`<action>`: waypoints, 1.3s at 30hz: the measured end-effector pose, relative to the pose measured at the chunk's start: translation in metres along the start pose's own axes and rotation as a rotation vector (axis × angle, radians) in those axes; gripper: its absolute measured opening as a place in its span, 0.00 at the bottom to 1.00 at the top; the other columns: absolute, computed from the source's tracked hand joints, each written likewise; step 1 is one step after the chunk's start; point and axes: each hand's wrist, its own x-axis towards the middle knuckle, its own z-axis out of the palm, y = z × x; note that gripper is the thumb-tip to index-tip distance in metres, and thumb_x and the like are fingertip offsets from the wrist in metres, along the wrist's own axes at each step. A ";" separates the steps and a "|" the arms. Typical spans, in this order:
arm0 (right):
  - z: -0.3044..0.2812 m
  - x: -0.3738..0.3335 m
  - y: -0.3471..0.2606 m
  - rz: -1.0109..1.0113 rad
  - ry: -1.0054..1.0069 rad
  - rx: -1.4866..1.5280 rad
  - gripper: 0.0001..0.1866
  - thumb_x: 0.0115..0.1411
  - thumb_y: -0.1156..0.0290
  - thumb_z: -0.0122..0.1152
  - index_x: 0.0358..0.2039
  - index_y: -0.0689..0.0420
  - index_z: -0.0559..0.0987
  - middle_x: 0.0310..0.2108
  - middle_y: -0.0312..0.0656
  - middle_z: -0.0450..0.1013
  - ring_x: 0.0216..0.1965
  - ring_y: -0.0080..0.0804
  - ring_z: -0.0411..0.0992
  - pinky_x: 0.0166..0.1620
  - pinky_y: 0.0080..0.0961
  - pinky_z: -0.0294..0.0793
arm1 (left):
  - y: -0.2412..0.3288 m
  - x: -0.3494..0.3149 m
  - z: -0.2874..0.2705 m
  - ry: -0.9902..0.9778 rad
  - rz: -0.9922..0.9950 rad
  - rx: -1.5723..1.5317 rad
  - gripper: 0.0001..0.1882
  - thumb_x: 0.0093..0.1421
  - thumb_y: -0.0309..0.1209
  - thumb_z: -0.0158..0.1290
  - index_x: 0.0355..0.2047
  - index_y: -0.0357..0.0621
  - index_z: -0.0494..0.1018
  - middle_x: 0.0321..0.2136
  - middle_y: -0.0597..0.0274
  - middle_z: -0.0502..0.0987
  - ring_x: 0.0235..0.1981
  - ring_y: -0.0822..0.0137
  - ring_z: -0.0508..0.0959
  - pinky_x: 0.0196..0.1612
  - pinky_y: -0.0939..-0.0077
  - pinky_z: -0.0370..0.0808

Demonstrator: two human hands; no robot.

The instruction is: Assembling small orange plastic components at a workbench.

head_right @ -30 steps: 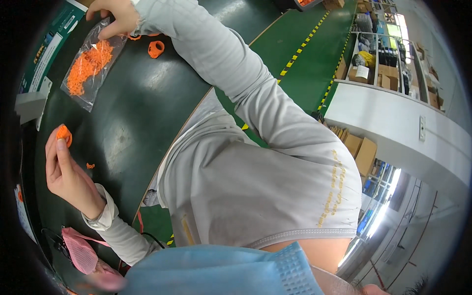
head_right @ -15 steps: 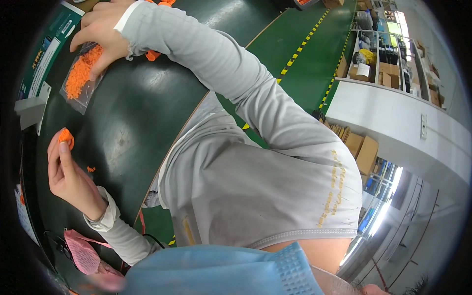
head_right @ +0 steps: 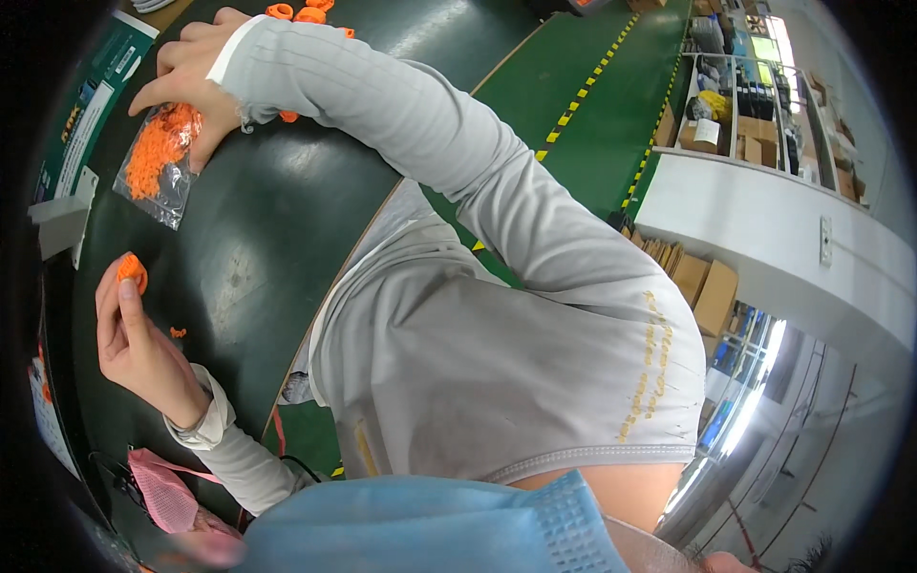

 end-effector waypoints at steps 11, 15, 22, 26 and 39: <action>-0.006 0.008 0.019 -0.324 0.429 0.226 0.29 0.45 0.56 0.70 0.47 0.55 0.76 0.40 0.45 0.67 0.44 0.43 0.64 0.49 0.34 0.62 | 0.003 -0.003 0.011 -0.340 0.142 0.332 0.06 0.54 0.15 0.58 0.33 0.28 0.75 0.36 0.56 0.78 0.35 0.70 0.76 0.40 0.79 0.73; 0.019 0.020 0.017 -0.428 0.516 0.251 0.20 0.49 0.59 0.66 0.40 0.55 0.78 0.36 0.43 0.68 0.41 0.42 0.65 0.46 0.33 0.63 | 0.010 -0.003 0.020 -0.350 0.441 0.552 0.10 0.47 0.16 0.62 0.30 0.30 0.74 0.34 0.56 0.77 0.35 0.60 0.75 0.40 0.70 0.71; 0.012 0.015 0.008 -0.385 0.300 0.313 0.11 0.50 0.64 0.63 0.33 0.55 0.80 0.26 0.38 0.73 0.34 0.39 0.71 0.40 0.32 0.68 | 0.011 0.007 0.002 -0.508 0.206 0.426 0.10 0.48 0.17 0.61 0.32 0.32 0.76 0.41 0.56 0.78 0.42 0.63 0.77 0.49 0.74 0.71; -0.001 -0.003 -0.020 -0.425 0.264 0.194 0.05 0.49 0.70 0.62 0.25 0.58 0.79 0.24 0.40 0.74 0.28 0.37 0.74 0.34 0.31 0.71 | 0.025 0.012 -0.005 -0.443 0.210 0.469 0.08 0.50 0.18 0.62 0.32 0.34 0.76 0.38 0.57 0.80 0.40 0.66 0.77 0.48 0.74 0.71; 0.062 -0.036 -0.064 -0.194 0.099 0.083 0.05 0.56 0.65 0.63 0.30 0.51 0.79 0.27 0.33 0.74 0.31 0.32 0.73 0.37 0.28 0.69 | 0.021 0.014 -0.015 0.152 0.129 0.163 0.06 0.59 0.20 0.57 0.36 0.27 0.77 0.34 0.53 0.80 0.35 0.67 0.80 0.45 0.77 0.78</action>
